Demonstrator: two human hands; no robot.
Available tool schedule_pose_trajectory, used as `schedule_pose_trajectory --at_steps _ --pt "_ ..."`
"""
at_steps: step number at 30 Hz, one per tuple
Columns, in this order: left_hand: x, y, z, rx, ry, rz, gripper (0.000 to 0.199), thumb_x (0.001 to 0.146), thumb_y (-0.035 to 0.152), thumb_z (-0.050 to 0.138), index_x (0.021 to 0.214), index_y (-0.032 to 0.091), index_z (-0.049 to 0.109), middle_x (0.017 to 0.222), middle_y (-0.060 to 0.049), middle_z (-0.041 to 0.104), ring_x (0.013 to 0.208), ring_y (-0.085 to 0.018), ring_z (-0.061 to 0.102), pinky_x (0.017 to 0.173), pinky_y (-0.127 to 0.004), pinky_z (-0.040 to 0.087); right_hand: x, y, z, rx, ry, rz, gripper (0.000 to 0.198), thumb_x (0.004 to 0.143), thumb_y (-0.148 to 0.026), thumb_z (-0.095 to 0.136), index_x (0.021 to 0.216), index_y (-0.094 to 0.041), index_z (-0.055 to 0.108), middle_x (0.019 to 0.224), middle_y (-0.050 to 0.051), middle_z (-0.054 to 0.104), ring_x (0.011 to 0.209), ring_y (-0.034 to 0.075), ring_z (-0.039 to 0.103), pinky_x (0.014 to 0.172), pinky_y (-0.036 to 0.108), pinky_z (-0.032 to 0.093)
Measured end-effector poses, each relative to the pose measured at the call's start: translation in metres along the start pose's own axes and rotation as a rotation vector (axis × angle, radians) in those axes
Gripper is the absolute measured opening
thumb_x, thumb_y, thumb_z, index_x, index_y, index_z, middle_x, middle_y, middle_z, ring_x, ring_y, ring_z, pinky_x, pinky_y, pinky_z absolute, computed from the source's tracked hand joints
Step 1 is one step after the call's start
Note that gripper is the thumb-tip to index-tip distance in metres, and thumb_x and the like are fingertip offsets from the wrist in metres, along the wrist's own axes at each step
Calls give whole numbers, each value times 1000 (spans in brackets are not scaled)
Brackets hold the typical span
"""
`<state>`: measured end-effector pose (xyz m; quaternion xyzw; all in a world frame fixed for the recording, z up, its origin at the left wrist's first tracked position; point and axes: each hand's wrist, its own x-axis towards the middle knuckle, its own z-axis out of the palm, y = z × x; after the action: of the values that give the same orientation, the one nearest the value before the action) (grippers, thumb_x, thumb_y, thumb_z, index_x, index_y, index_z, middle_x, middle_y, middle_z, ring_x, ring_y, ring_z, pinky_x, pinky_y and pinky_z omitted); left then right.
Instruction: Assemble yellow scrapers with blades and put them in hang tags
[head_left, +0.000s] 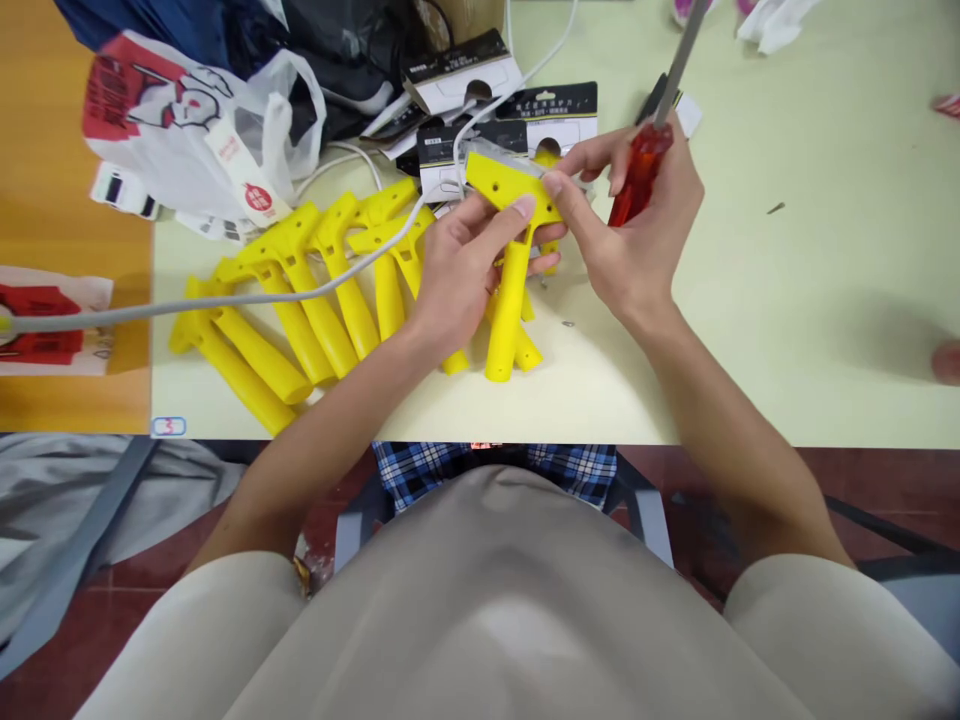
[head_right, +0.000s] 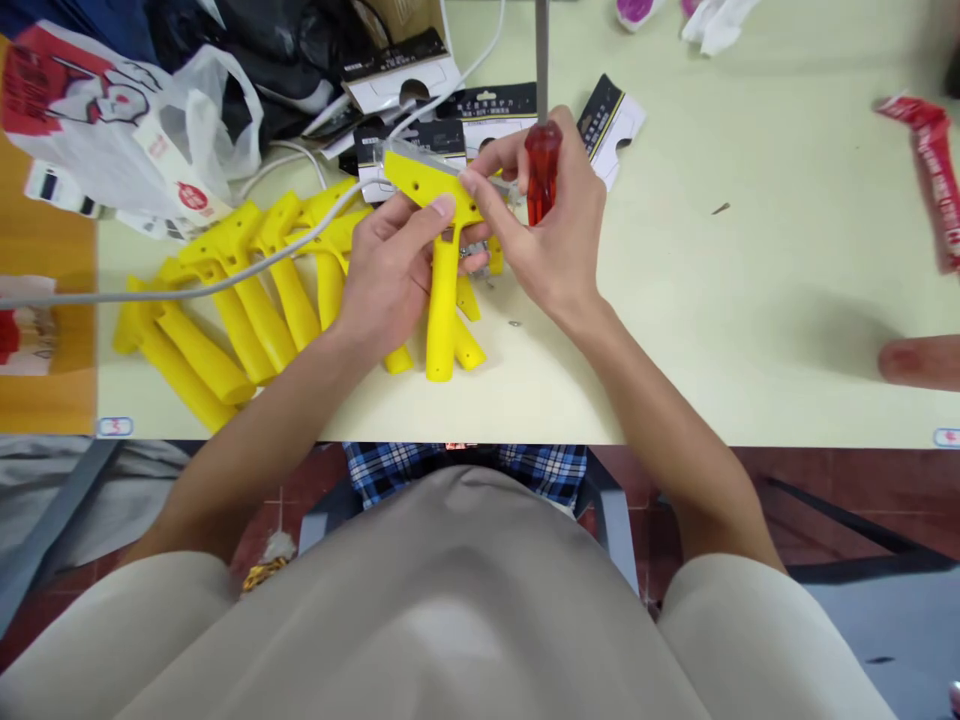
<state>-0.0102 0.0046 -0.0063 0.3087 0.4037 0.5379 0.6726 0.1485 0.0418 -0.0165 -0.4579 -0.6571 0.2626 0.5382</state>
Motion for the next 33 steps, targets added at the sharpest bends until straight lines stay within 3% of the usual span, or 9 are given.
schedule_pose_trajectory --at_steps 3,9,13,18,25,29,33 --pt "-2 1 2 -4 27 -1 13 110 19 72 102 23 81 108 -2 80 125 -26 82 109 -36 69 -4 4 -4 0 2 -35 64 100 -59 72 90 -12 30 105 2 71 96 8 63 91 31 51" --pt "0 -5 -5 -15 -97 87 10 109 21 73 105 23 81 110 -1 80 118 -27 83 100 -36 73 -4 4 -9 -28 -19 -27 68 100 -63 71 89 -12 27 105 2 71 98 9 64 97 33 53" --pt "-2 -4 -4 21 -93 87 5 106 26 79 102 28 83 125 0 84 135 -32 77 105 -43 73 -6 -7 -13 -32 -74 -38 61 103 -54 67 88 -13 24 107 2 70 101 11 68 101 35 56" --pt "-4 0 -1 73 -66 62 11 99 38 89 96 30 82 127 2 84 146 -40 70 117 -58 68 -7 -18 -15 -61 -115 10 56 104 -44 66 88 -13 22 109 2 70 103 9 67 104 30 56" --pt "0 -7 -3 97 -79 95 5 103 39 81 101 35 83 121 3 84 132 -33 79 103 -45 74 -3 -16 -15 -82 -123 47 56 103 -47 66 91 -14 23 114 6 69 107 13 64 107 34 53" --pt "-1 -8 -2 89 -85 102 5 102 40 81 98 39 82 117 5 83 128 -32 80 102 -44 75 -3 -16 -15 -158 -137 62 54 105 -49 63 92 -14 24 118 6 69 108 11 63 107 32 56" --pt "-1 -6 -2 93 -91 100 5 103 36 80 99 37 82 118 5 83 130 -32 79 102 -46 75 -5 -14 -12 -21 -111 58 51 102 -43 67 93 -14 27 117 6 67 105 9 62 101 32 55"
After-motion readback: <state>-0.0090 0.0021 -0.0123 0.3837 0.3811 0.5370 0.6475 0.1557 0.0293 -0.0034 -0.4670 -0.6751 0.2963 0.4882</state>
